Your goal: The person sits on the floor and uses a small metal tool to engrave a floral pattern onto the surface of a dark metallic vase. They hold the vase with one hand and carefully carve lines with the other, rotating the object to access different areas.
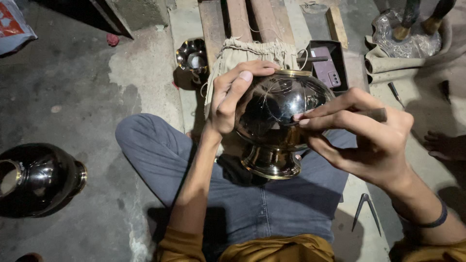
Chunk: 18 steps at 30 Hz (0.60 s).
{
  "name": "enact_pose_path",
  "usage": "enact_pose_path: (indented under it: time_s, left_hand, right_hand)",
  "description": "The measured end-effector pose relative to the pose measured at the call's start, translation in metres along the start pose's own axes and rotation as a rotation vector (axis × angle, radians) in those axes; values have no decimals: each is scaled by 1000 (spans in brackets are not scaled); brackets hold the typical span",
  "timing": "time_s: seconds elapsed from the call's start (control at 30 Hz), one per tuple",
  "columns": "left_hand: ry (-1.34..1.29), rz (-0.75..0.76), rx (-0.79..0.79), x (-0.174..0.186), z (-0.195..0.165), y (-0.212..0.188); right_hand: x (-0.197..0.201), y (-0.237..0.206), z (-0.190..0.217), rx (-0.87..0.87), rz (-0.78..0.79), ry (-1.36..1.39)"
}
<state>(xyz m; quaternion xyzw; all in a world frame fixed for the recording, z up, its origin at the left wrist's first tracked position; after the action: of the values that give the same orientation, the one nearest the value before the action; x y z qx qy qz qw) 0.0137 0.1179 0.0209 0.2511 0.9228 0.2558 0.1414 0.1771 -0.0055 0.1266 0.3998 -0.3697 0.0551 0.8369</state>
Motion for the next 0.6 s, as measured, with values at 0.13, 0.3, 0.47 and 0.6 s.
enact_pose_path:
  time_s: [0.13, 0.3, 0.47, 0.6]
  left_hand:
    - [-2, 1, -3, 0, 0, 0]
    - [7, 0, -6, 0, 0, 0]
    - [-4, 1, 23, 1, 1, 0]
    - [-21, 6, 11, 0, 0, 1]
  right_hand:
    - [0, 2, 3, -44, -45, -25]
    - [0, 3, 12, -9, -44, -56]
    - [-1, 5, 10, 44, 26, -85]
    - [-1, 2, 8, 69, 61, -62]
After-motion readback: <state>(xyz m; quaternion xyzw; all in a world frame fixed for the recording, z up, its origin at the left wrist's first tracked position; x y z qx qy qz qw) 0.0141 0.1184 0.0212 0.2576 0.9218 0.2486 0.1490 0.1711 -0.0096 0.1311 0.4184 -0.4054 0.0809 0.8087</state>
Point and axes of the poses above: each hand's wrist, its own y-axis towards the middle knuckle, its own x-axis out of the back of the hand, z = x × y, the point moved 7 cm from there along y, towards the middle knuckle, and after that the axes turned 1 degree about -z, right-handed, at the moved point
